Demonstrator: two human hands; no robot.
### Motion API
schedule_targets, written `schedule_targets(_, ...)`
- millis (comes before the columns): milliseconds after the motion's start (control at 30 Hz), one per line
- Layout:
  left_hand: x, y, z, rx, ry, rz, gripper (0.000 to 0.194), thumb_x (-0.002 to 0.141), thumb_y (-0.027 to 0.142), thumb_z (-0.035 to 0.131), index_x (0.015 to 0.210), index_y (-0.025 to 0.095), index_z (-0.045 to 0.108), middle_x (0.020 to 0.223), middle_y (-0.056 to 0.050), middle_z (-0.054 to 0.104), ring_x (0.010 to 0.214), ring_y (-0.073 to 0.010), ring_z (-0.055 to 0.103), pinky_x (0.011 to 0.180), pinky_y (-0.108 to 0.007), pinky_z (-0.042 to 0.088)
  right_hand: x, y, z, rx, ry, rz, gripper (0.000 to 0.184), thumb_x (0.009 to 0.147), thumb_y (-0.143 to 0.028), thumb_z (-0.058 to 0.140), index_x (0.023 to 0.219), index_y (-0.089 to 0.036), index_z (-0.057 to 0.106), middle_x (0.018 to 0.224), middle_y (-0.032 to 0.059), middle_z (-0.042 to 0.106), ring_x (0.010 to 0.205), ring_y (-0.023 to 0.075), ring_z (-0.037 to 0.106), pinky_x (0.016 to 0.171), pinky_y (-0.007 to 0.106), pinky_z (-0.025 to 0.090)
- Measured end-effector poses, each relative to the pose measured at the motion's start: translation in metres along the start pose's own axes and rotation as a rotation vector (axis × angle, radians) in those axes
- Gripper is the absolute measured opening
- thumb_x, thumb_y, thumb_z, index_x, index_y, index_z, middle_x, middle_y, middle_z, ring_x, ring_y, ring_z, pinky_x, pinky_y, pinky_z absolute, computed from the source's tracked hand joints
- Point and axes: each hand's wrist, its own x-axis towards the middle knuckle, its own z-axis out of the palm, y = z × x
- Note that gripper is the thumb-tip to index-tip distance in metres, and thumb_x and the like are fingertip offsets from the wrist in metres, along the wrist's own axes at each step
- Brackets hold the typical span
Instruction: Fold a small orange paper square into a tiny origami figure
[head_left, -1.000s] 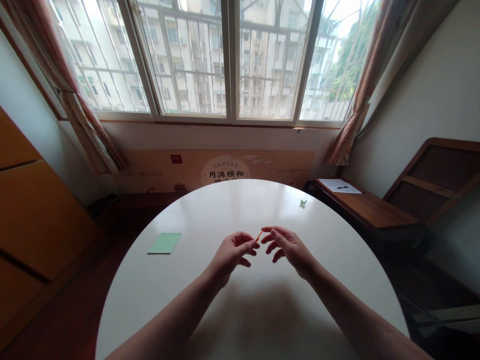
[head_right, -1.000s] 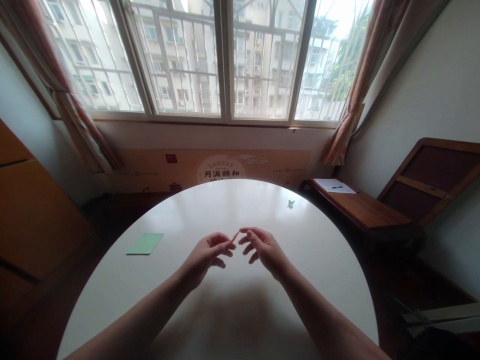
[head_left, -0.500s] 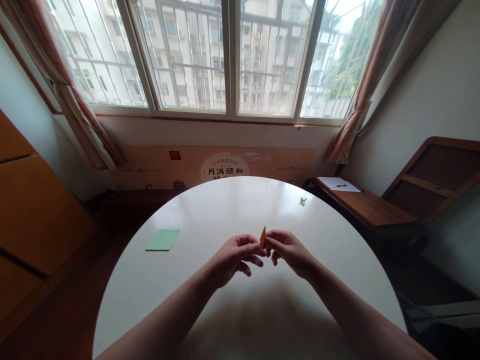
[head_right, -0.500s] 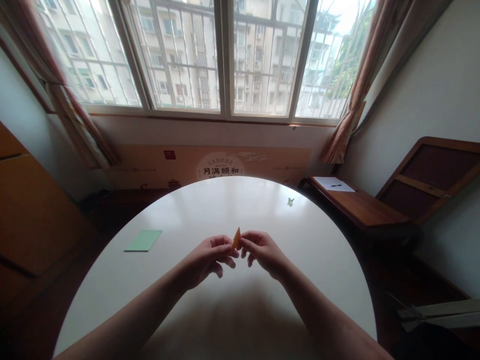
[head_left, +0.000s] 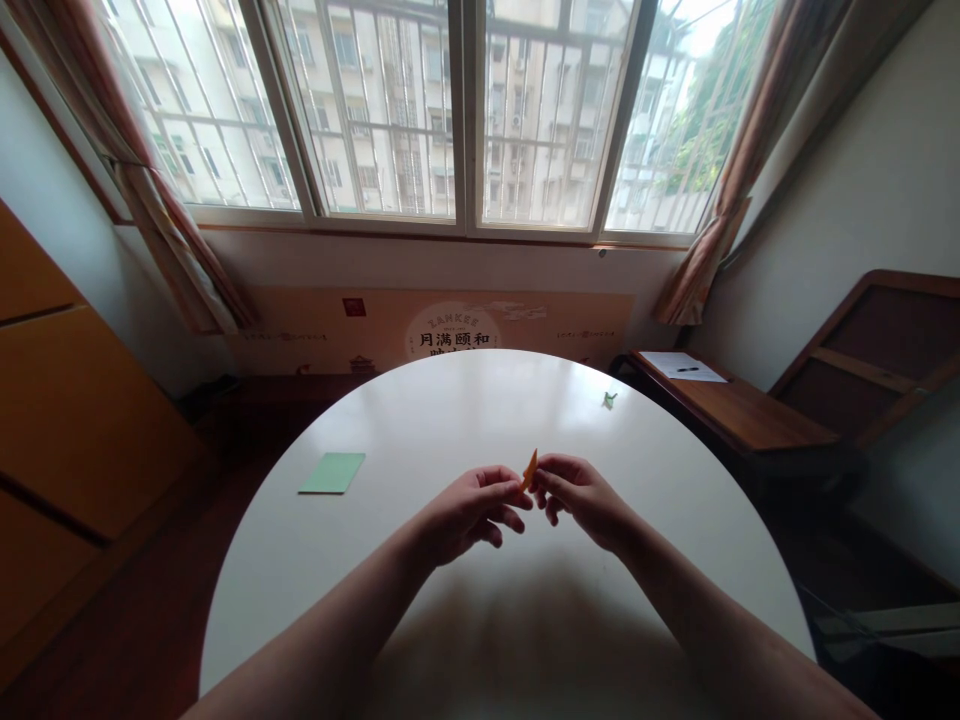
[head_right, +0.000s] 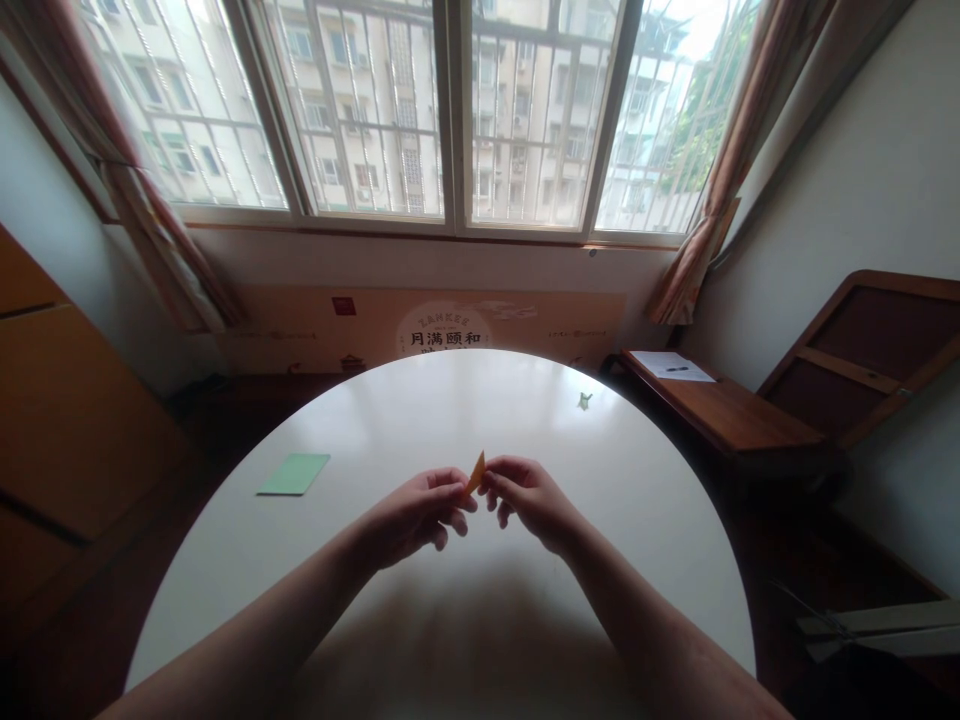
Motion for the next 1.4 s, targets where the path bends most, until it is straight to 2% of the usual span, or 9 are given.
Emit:
schedule_targets(233, 0.0015, -0.0005, 0.0006, 0.119, 0.033, 0.074, 0.039, 0.078, 0.049, 0.078, 0.088, 0.018, 0.058, 0.089, -0.005, 0.071, 0.062, -0.0109, 0.068, 0.043, -0.015, 0.043, 0.0003, -0.0028, 0.0002, -0.019, 0.022, -0.004, 0.037, 0.082, -0.051, 0.077, 0.092, -0.015, 0.075, 0.074, 0.0028, 0.063, 0.061, 0.0119, 0.056, 0.048, 0.021, 0.044)
schedule_targets(400, 0.0018, -0.0007, 0.0042, 0.369, 0.125, 0.233, 0.031, 0.082, 0.045, 0.072, 0.088, 0.016, 0.061, 0.079, -0.007, 0.073, 0.058, -0.0162, 0.068, 0.04, -0.019, 0.045, 0.0005, -0.0017, -0.0016, -0.043, 0.052, 0.001, 0.038, 0.081, -0.051, 0.077, 0.091, -0.015, 0.076, 0.076, 0.0039, 0.063, 0.063, 0.0127, 0.057, 0.047, 0.021, 0.044)
schedule_targets(533, -0.001, -0.0027, 0.0066, 0.573, 0.201, 0.378, 0.019, 0.085, 0.035, 0.069, 0.088, 0.016, 0.067, 0.076, -0.005, 0.071, 0.059, -0.0158, 0.067, 0.043, -0.02, 0.046, 0.001, -0.0009, -0.0021, -0.06, 0.073, 0.013, 0.039, 0.081, -0.052, 0.077, 0.092, -0.014, 0.076, 0.074, 0.0038, 0.063, 0.063, 0.0131, 0.056, 0.047, 0.021, 0.044)
schedule_targets(700, -0.003, -0.0018, 0.0064, 0.711, 0.257, 0.491, 0.012, 0.089, 0.03, 0.065, 0.091, 0.019, 0.07, 0.077, -0.003, 0.072, 0.061, -0.0156, 0.067, 0.053, -0.023, 0.051, 0.0018, -0.0009, -0.0007, -0.093, 0.079, 0.015, 0.04, 0.079, -0.052, 0.077, 0.091, -0.014, 0.077, 0.075, 0.005, 0.064, 0.064, 0.0137, 0.056, 0.046, 0.021, 0.044)
schedule_targets(967, 0.0018, -0.0042, 0.0029, 0.769, 0.353, 0.603, 0.015, 0.088, 0.033, 0.07, 0.095, 0.02, 0.069, 0.083, -0.005, 0.075, 0.073, -0.0189, 0.071, 0.068, -0.029, 0.055, 0.002, 0.0029, 0.0017, -0.134, 0.073, 0.002, 0.038, 0.079, -0.05, 0.077, 0.093, -0.015, 0.079, 0.076, 0.0061, 0.066, 0.065, 0.0147, 0.057, 0.046, 0.022, 0.045)
schedule_targets(1233, 0.0047, -0.0076, -0.0003, 0.739, 0.417, 0.635, 0.009, 0.086, 0.024, 0.069, 0.091, 0.019, 0.064, 0.081, -0.003, 0.072, 0.072, -0.0173, 0.068, 0.063, -0.026, 0.053, 0.002, 0.0025, 0.0032, -0.104, 0.084, 0.019, 0.04, 0.078, -0.05, 0.079, 0.096, -0.014, 0.08, 0.079, 0.0087, 0.07, 0.07, 0.0168, 0.058, 0.049, 0.024, 0.048)
schedule_targets(1400, 0.0033, -0.0064, 0.0008, 0.731, 0.456, 0.664, 0.015, 0.086, 0.029, 0.07, 0.08, 0.02, 0.06, 0.076, -0.002, 0.068, 0.069, -0.017, 0.066, 0.056, -0.024, 0.049, 0.0013, 0.0026, 0.0054, -0.062, 0.075, 0.041, 0.041, 0.078, -0.051, 0.079, 0.097, -0.015, 0.08, 0.086, 0.0102, 0.071, 0.072, 0.0173, 0.06, 0.05, 0.024, 0.049)
